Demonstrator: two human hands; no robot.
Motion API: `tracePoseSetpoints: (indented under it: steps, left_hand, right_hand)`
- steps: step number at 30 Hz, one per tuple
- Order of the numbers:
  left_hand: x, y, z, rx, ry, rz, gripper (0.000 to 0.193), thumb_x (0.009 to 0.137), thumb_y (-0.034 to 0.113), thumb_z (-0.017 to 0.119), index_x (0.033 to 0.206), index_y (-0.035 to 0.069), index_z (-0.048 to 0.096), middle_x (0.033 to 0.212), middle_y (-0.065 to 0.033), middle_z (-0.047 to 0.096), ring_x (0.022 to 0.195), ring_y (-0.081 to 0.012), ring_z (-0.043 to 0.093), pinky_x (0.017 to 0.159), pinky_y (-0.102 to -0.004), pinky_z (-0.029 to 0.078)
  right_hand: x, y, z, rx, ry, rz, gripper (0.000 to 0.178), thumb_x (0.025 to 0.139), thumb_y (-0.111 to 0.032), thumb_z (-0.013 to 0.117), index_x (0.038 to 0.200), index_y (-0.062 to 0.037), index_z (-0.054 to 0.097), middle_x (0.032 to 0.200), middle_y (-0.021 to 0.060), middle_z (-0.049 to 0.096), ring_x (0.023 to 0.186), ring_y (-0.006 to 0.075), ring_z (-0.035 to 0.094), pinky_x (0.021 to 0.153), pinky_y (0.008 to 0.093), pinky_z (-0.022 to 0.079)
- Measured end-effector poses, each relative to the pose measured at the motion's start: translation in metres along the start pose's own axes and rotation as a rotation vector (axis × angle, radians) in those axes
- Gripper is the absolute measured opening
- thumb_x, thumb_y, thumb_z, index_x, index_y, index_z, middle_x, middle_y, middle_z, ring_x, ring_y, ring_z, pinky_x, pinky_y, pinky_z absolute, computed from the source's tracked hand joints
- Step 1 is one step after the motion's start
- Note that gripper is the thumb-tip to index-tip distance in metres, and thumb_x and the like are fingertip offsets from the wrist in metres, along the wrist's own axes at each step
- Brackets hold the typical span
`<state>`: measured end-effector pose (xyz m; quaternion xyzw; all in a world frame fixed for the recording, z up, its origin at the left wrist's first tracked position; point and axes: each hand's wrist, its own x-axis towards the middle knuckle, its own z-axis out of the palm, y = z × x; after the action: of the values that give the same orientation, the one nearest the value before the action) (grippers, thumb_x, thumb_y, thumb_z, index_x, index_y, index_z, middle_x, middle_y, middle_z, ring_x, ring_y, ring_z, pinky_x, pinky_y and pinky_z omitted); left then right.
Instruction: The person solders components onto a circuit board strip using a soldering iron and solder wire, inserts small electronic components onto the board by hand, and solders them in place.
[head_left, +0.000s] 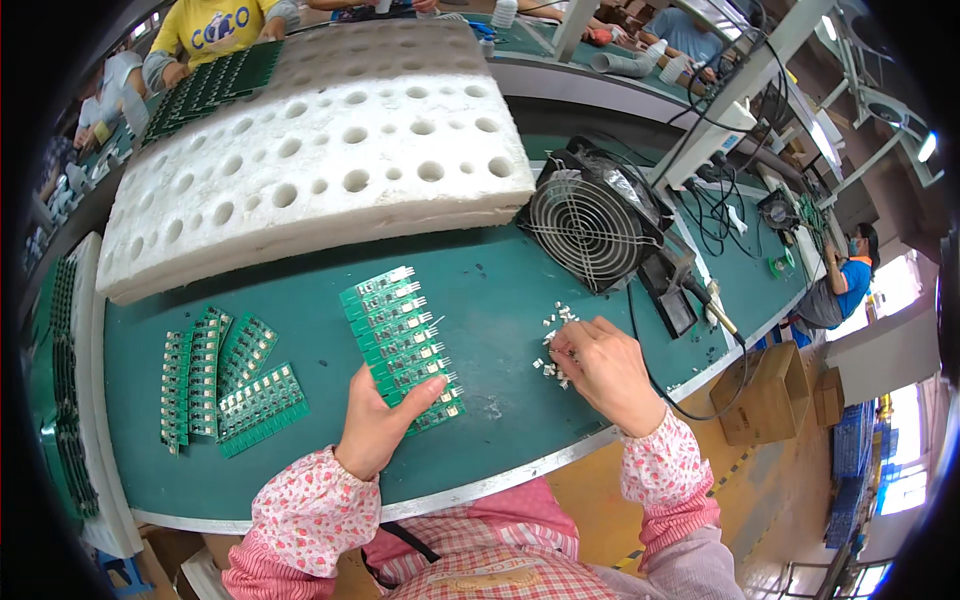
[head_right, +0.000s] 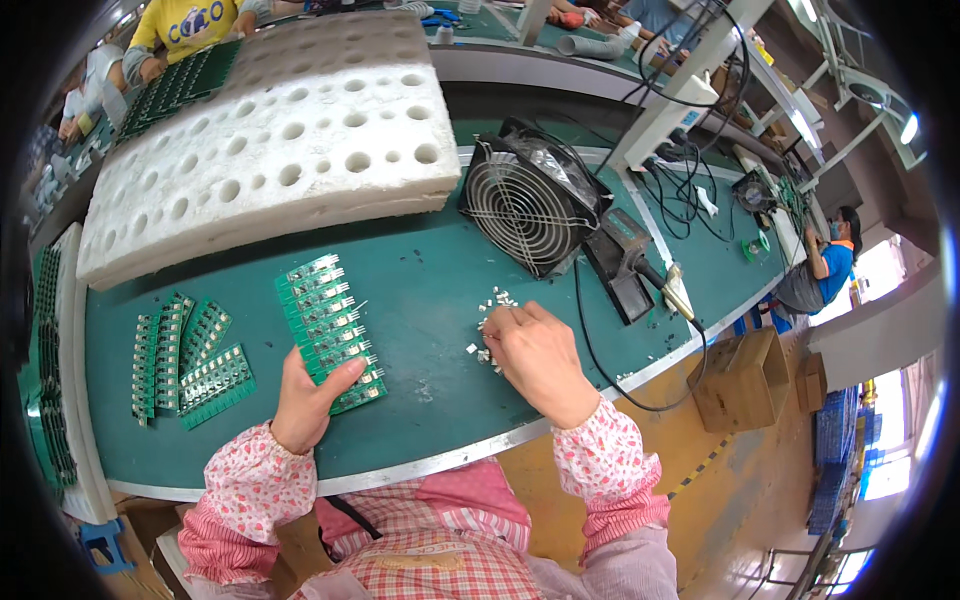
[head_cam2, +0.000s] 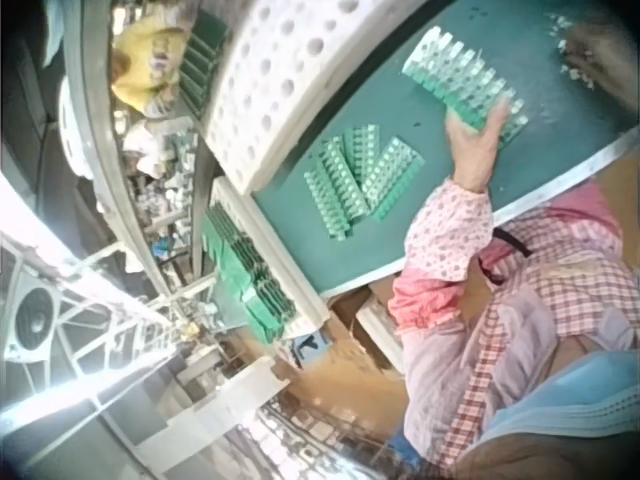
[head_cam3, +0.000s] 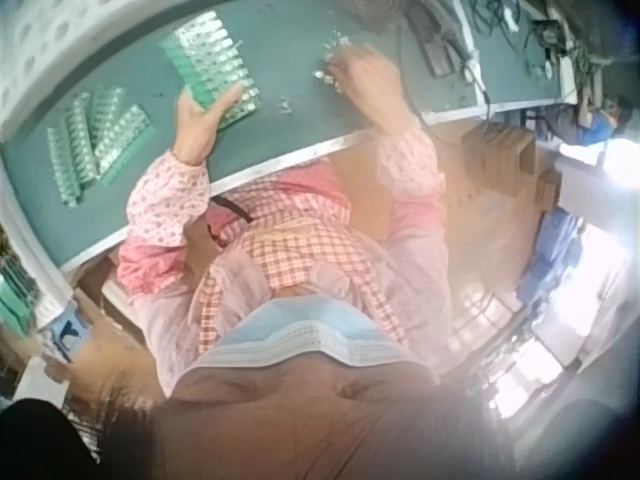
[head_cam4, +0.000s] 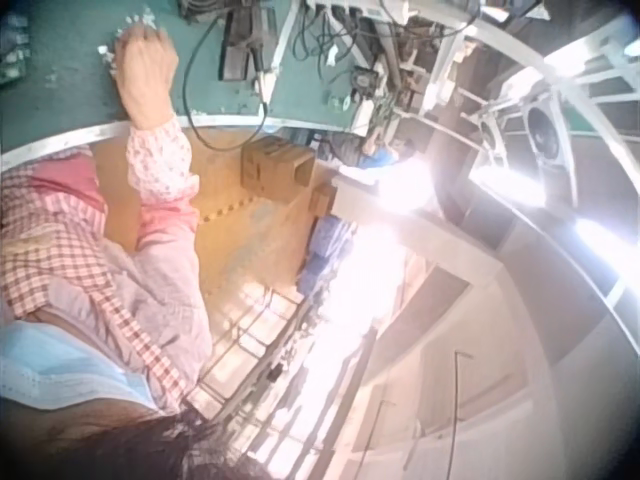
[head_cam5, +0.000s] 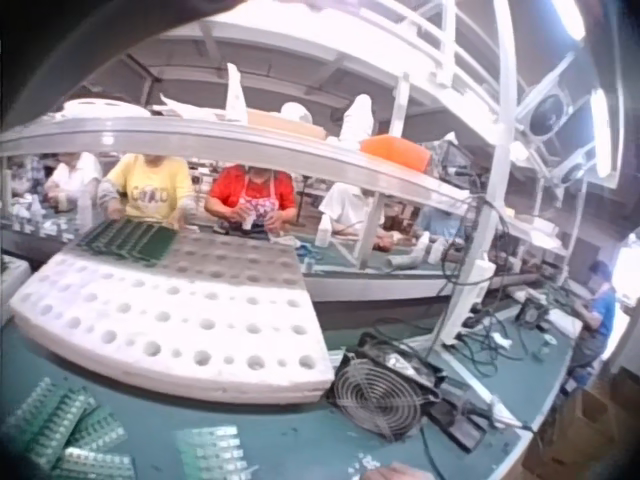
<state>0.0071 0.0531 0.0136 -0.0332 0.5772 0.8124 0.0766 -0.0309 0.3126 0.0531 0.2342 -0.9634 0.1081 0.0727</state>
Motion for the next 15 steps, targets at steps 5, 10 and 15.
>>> tracePoseSetpoints:
  steps: [5, 10, 15]
  left_hand:
    - [0.0, -0.001, 0.002, -0.013, -0.003, 0.021, 0.027, 0.084, 0.006, 0.07, 0.107, 0.001, 0.058, 0.097, -0.0033, 0.065, 0.084, -0.0095, 0.061, 0.074, -0.026, 0.052]
    - [0.0, 0.0, 0.003, -0.032, 0.06, 0.042, 0.025, 0.084, 0.006, 0.069, 0.106, 0.001, 0.057, 0.096, -0.0031, 0.065, 0.084, -0.0092, 0.061, 0.073, -0.0252, 0.051]
    - [0.0, -0.004, 0.004, -0.015, 0.134, 0.105, 0.022, 0.085, 0.007, 0.069, 0.103, 0.001, 0.059, 0.092, -0.0029, 0.065, 0.081, -0.0085, 0.061, 0.071, -0.0243, 0.051]
  right_hand:
    - [-0.005, -0.024, -0.007, 0.436, 0.034, 0.121, 0.012, 0.077, -0.006, 0.069, 0.088, -0.0016, 0.065, 0.081, 0.0094, 0.065, 0.076, 0.0238, 0.061, 0.069, 0.0326, 0.05]
    - [-0.011, -0.054, 0.027, 1.272, -0.19, 0.427, 0.011, 0.087, -0.009, 0.066, 0.089, 0.0015, 0.063, 0.097, 0.0086, 0.068, 0.088, 0.0107, 0.062, 0.07, 0.0241, 0.052]
    - [-0.004, -0.079, 0.035, 1.672, -0.171, 0.524, 0.015, 0.09, -0.012, 0.063, 0.097, 0.001, 0.061, 0.103, 0.0116, 0.064, 0.092, 0.0145, 0.061, 0.072, 0.0252, 0.054]
